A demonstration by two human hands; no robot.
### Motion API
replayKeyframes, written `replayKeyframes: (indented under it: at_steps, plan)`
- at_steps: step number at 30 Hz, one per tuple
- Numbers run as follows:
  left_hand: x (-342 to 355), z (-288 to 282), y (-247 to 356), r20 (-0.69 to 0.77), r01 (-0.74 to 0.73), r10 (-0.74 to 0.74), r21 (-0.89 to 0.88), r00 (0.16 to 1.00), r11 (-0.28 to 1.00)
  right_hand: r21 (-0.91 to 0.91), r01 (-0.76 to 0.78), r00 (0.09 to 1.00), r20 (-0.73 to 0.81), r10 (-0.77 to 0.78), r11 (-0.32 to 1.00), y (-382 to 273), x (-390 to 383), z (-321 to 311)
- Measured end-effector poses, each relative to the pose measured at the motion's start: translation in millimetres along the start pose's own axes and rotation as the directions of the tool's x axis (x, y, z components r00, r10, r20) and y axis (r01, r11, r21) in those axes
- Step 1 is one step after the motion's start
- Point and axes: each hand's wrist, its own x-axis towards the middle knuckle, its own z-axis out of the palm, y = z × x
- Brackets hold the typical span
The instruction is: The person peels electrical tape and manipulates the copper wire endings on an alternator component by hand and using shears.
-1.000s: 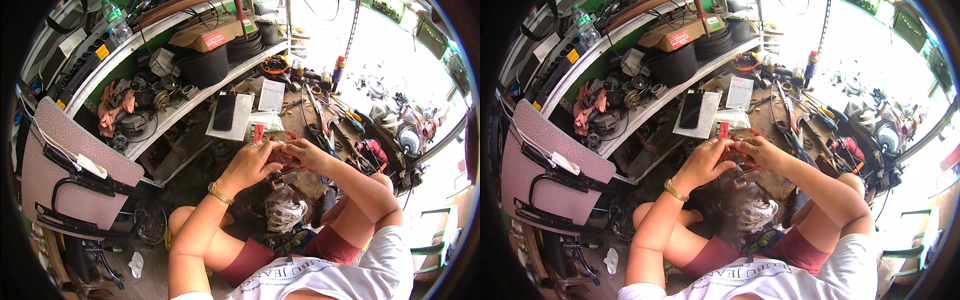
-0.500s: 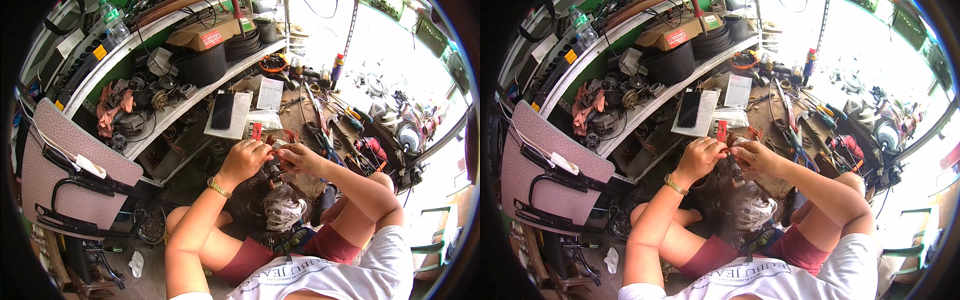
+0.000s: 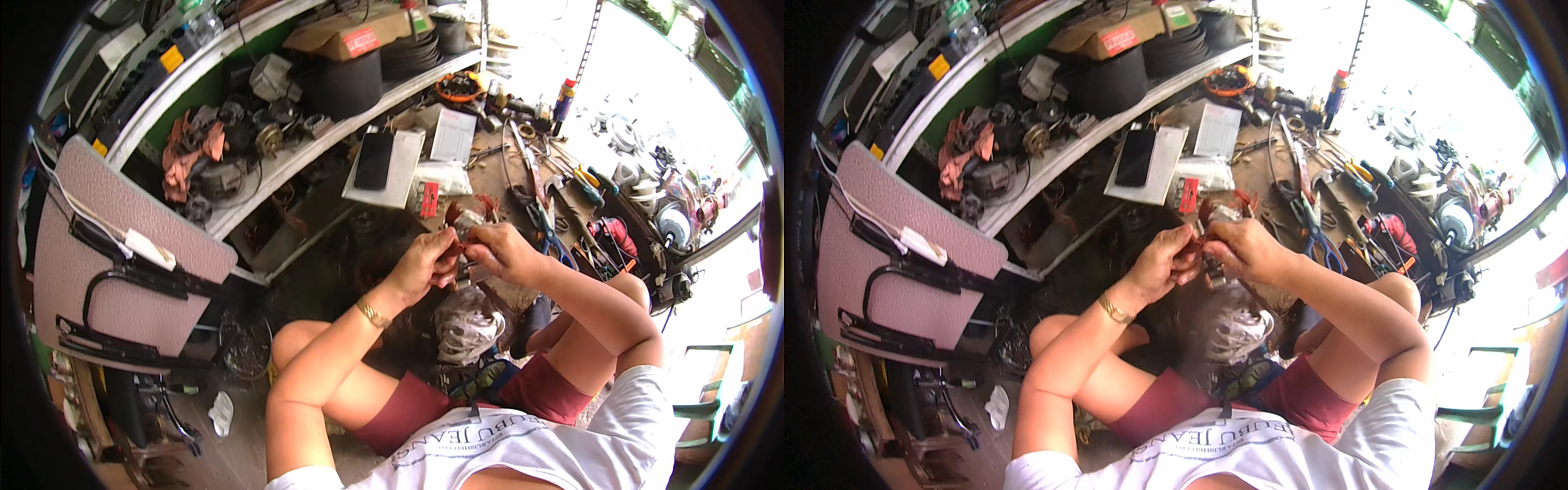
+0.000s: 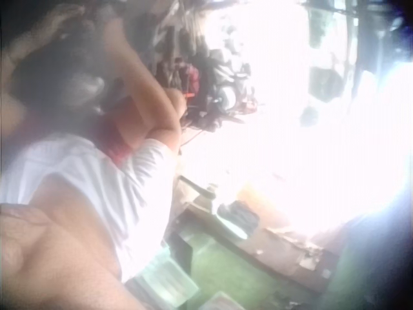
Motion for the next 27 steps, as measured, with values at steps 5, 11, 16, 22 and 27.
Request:
replayKeyframes:
  at_steps: [5,11,16,22,27]
  plan:
    - [9.3,-7.4,19.0,0.049,0.06,-0.059,-0.023,0.997,0.998,0.052,-0.221,0.975,-0.012,0.222,0.974,-1.3,6.7,0.9]
    - [-9.4,-89.6,58.4,-0.166,0.007,0.446,0.942,0.88,0.337,0.241,-0.333,0.94,0.012,0.341,0.911,27.8,33.4,-19.8]
    - [-21.9,-167.7,9.9,-0.436,0.45,0.254,0.893,0.864,0.0,0.548,-0.421,0.811,-0.129,0.571,0.722,27.8,30.8,-65.1]
    - [-14.5,-208.8,-28.7,-0.581,0.591,0.113,0.785,0.806,-0.183,0.521,-0.415,0.842,-0.091,0.532,0.746,32.1,17.0,-68.1]
    - [6.2,-231.8,-55.6,-0.609,0.606,0.066,0.762,0.79,-0.228,0.473,-0.429,0.845,-0.09,0.526,0.769,37.7,6.9,-71.9]
